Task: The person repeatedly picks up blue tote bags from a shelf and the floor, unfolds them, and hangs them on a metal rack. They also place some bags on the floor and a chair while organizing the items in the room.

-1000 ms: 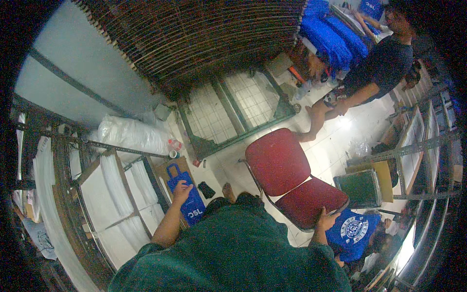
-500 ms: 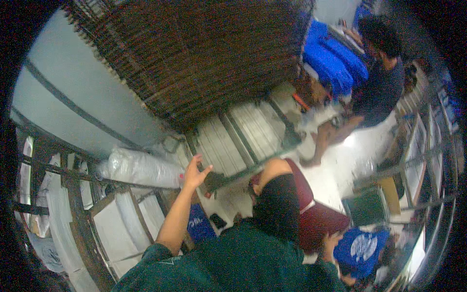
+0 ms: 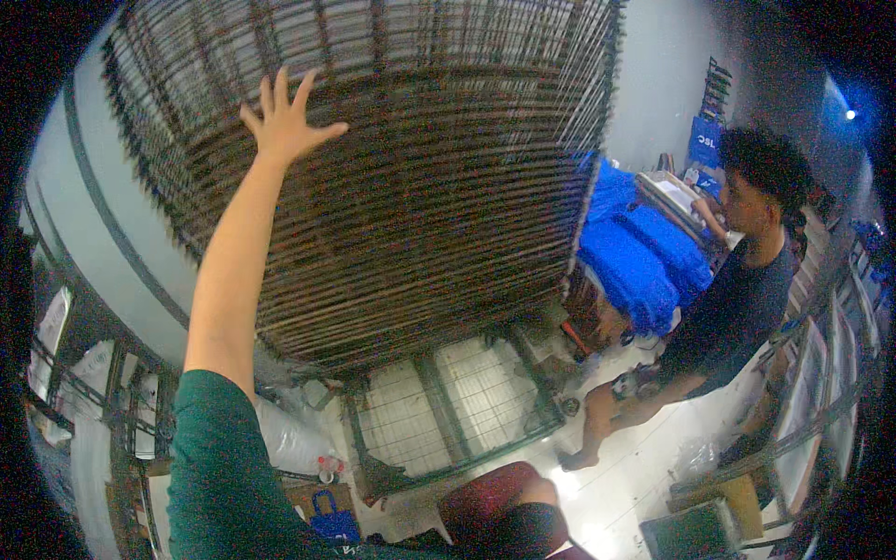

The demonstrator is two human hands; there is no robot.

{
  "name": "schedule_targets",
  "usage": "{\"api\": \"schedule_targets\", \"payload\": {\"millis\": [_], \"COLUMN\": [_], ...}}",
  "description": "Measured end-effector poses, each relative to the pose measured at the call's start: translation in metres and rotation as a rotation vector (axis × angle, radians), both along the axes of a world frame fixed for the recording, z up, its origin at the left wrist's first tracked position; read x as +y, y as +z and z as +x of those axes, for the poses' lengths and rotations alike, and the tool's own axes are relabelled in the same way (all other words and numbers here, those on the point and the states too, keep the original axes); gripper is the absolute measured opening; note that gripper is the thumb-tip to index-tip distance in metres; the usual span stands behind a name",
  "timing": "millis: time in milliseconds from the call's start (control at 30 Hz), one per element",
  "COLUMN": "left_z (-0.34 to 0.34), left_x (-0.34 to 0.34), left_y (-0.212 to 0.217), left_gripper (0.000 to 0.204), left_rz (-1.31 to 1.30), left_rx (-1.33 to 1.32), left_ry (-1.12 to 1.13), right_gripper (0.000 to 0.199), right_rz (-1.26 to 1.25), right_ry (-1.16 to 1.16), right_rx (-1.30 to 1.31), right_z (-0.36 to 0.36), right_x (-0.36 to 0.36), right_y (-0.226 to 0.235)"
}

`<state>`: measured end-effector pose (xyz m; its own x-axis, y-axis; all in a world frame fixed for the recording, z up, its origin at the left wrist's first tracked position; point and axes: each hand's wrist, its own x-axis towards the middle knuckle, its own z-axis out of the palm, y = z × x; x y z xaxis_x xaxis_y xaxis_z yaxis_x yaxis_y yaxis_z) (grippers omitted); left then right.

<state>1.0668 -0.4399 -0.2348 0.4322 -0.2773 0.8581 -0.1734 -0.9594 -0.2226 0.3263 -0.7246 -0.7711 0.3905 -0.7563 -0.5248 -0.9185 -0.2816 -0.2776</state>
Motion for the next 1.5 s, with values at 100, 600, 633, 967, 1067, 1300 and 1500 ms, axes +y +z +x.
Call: {"api": "schedule_targets", "payload": {"millis": [100, 600, 633, 967, 1067, 1300, 1500], "left_z": [0.010, -0.051, -0.053, -0.082, -0.064, -0.062, -0.054], "left_x": [0.012, -0.021, -0.022, 0.017, -0.001, 0.019, 0.011], "left_y": [0.006, 0.116, 0.115, 0.135, 0.115, 0.106, 0.111], "left_gripper": [0.106, 0.125, 0.125, 0.127, 0.128, 0.114, 0.111], "left_rz": [-0.076, 0.052, 0.052, -0.008, -0.117, -0.121, -0.210], "left_rx": [0.054, 0.976, 0.959, 1.017, 0.966, 0.889, 0.826], "left_ry": [0.016, 0.183, 0.221, 0.186, 0.001, -0.090, -0.202], "right_gripper": [0.093, 0.089, 0.088, 0.083, 0.083, 0.081, 0.080], "right_rz": [0.076, 0.359, 0.411, 0.360, 0.357, 0.325, 0.312], "right_ry": [0.096, 0.347, 0.415, 0.751, 0.813, 0.894, 0.859], "right_rx": [0.035, 0.096, 0.034, 0.026, 0.047, -0.015, -0.096], "right_z": [0.036, 0.161, 0.189, 0.316, 0.337, 0.367, 0.343], "right_x": [-0.048, -0.196, -0.182, -0.139, -0.131, -0.119, -0.124], "right_y": [0.077, 0.268, 0.302, 0.368, 0.355, 0.372, 0.380]}}
